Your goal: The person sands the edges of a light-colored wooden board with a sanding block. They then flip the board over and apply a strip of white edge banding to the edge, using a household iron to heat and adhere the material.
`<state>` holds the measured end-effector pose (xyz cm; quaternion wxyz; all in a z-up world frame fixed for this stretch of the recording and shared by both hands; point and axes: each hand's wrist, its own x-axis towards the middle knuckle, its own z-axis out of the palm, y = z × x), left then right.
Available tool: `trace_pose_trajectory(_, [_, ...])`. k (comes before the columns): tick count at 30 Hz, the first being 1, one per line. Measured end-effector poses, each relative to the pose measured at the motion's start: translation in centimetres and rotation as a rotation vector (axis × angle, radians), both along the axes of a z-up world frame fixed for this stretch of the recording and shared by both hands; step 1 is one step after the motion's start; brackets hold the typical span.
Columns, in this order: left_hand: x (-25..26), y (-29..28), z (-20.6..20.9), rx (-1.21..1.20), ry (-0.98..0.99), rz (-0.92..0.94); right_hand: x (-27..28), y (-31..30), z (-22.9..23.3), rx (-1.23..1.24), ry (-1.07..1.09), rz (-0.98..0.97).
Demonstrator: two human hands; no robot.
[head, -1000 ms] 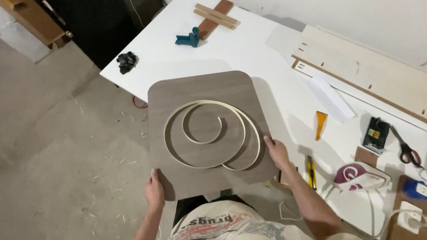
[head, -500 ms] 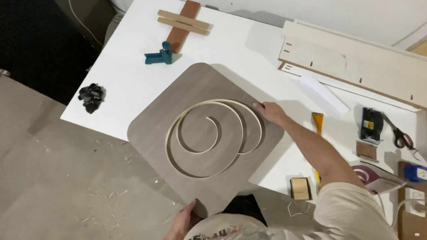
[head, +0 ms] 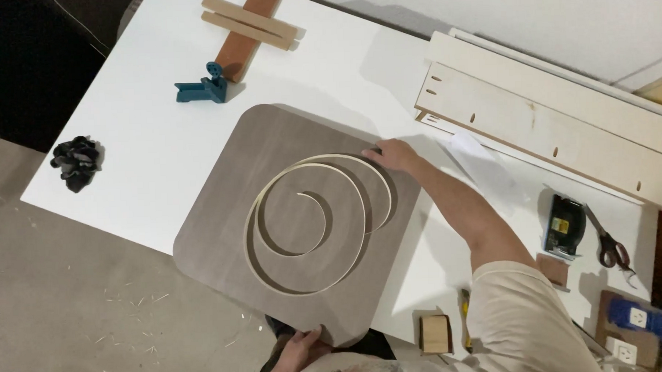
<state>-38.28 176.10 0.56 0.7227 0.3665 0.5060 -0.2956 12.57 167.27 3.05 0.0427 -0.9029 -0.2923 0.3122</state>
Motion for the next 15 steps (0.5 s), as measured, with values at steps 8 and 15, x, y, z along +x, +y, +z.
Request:
trace_pose_trajectory(8, [3.3, -2.0, -0.5, -0.128, 0.052, 0.226, 3.2, 0.6, -1.0, 0.020, -0.004, 0.021])
trace_pose_trajectory(15, [5.5, -2.5, 0.7, -0.105, 0.081, 0.163, 4.0, 1.0, -3.0, 0.024, -0.125, -0.006])
